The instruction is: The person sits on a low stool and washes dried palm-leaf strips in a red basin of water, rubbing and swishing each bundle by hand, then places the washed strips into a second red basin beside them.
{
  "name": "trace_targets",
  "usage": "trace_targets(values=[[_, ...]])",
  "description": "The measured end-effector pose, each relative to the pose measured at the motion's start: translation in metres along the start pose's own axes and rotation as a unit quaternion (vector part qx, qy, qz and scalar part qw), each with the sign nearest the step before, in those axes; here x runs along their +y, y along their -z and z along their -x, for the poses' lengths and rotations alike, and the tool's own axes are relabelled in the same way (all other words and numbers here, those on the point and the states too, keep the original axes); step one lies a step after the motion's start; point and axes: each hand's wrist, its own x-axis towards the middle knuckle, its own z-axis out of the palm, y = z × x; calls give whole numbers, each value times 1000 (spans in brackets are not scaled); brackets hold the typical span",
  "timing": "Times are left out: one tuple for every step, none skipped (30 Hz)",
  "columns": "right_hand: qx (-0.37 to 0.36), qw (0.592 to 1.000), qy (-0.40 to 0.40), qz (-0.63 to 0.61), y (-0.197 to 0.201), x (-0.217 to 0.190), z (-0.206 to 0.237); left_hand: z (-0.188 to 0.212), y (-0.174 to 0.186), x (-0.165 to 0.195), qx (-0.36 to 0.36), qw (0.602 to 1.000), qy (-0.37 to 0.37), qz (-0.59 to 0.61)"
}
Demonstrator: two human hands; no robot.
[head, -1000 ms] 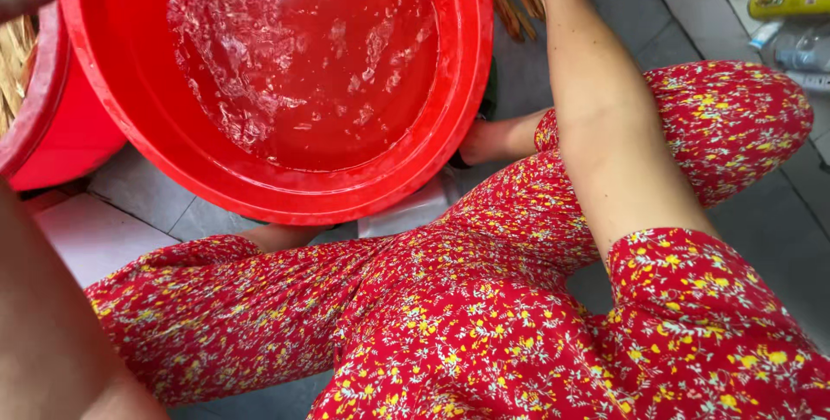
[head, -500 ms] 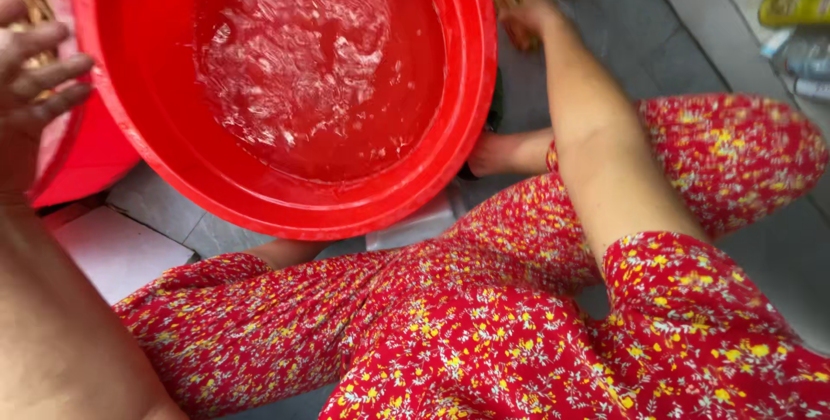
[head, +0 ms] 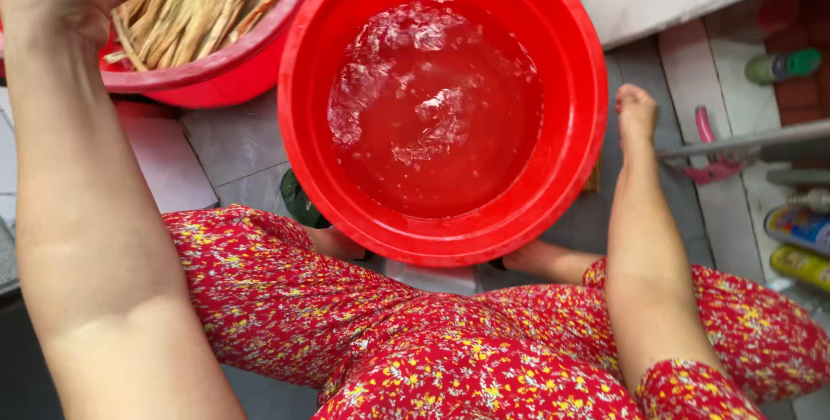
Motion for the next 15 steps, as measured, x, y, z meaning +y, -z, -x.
trace_targets(values=[[-2,999,33,-42,-3,-13,-8,-9,18,-10,22,1000,1,0],[-21,995,69,-70,-9,-25,-13,-16,34,-19,44,999,1,0],[-41,989,103,-97,-17,-38,-16,-24,48,-26,52,998,8,-27],[-58,981,135,-125,-25,-47,-15,-30,60,-34,56,997,15,-56],[-39,981,191,-11,-34,-53,-14,-37,70,-40,57,995,23,-84],[-18,964,244,103,-44,-58,-10,-43,77,-46,71,987,37,-136],[2,931,294,216,-52,-63,-6,-50,83,-51,86,977,53,-186],[17,938,249,241,-58,-68,-2,-56,87,-57,101,964,71,-237],[31,942,202,267,-63,-71,3,-63,91,-63,116,944,73,-300],[47,943,155,291,-67,-75,7,-70,94,-69,129,920,74,-362],[67,931,169,316,-72,-79,11,-77,96,-76,140,893,73,-422],[89,918,181,342,-73,-82,16,-84,98,-84,120,881,61,-454],[109,903,193,367,-75,-85,20,-91,99,-92,101,867,50,-486],[114,901,190,374,-77,-88,23,-98,100,-99,85,850,41,-517],[119,898,186,380,-79,-91,26,-105,99,-107,68,832,60,-547]])
